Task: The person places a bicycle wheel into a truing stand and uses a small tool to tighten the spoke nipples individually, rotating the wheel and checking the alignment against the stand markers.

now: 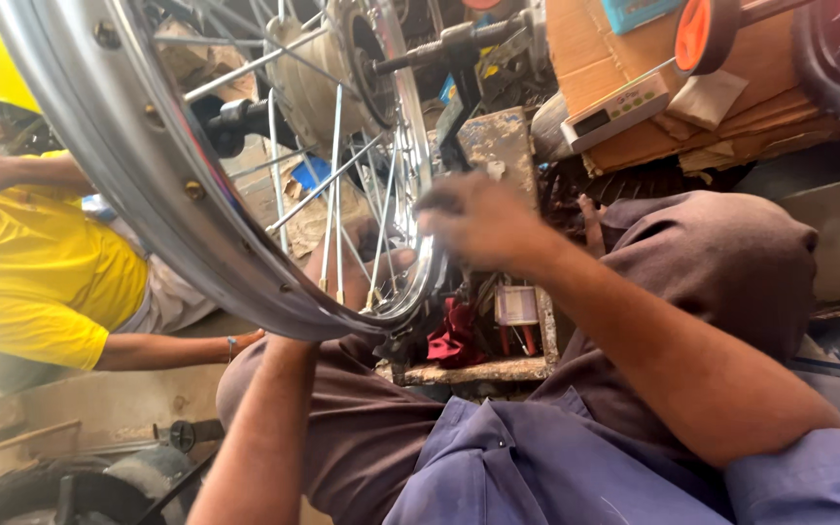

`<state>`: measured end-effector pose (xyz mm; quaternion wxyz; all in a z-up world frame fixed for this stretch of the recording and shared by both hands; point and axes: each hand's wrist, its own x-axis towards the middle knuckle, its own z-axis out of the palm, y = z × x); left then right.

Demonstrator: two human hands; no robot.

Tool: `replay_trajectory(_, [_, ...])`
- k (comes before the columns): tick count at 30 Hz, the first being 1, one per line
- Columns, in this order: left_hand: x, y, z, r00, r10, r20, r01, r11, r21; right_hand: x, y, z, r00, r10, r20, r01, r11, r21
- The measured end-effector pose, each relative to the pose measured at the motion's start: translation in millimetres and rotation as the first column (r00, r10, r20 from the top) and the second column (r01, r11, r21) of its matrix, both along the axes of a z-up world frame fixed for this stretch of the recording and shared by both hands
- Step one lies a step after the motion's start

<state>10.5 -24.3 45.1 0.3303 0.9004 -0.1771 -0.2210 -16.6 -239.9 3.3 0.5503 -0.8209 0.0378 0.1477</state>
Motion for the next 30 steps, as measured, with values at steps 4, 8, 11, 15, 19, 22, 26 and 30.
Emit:
replay_trajectory(4, [2.3,-9.9,-4.4,0.995,0.066,0.072,-0.082,0.966,0.244,-2.2,10.3,-12.7,0.988,0.115,-0.101,-0.056,0.885,0.463])
replay_trajectory(8, [-1.3,-5.8,-16.0,0.976,0.036,0.214,-0.057,0.994,0.095,1.3,4.2,-21.6,0.981,0.176,-0.081,-0.101,0.823,0.558])
replay_trajectory(11, [0.0,-0.9,-25.2,0.987,0.132,0.093,-0.137,0.989,0.055,-0.9,12.9,-28.6,0.99,0.14,0.031,-0.137,0.865,0.483])
replay_trajectory(15, [2.5,20.8,-29.2,0.969,0.243,0.043,-0.241,0.97,-0.035,-9.6,31.4,-18.5,0.989,-0.061,0.133,0.033,0.978,0.204])
replay_trajectory(19, [2.0,47.5,-33.4,0.944,0.329,0.004,-0.325,0.935,-0.139,-10.2,26.7,-3.1,0.923,-0.28,0.265,0.267,0.96,0.084])
replay_trajectory(22, [0.0,71.1,-35.2,0.919,0.393,-0.03,-0.389,0.893,-0.225,0.3,1.1,4.9,0.898,-0.359,0.255,0.299,0.922,0.246])
replay_trajectory(26, [-2.7,91.6,-41.8,0.889,0.449,-0.092,-0.453,0.83,-0.326,4.6,-29.9,6.6,0.888,-0.46,0.003,0.411,0.797,0.443])
replay_trajectory(30, [3.1,98.5,-56.0,0.873,0.455,-0.175,-0.484,0.761,-0.433,3.6,-45.2,-0.6,0.901,-0.431,0.051,0.373,0.828,0.419])
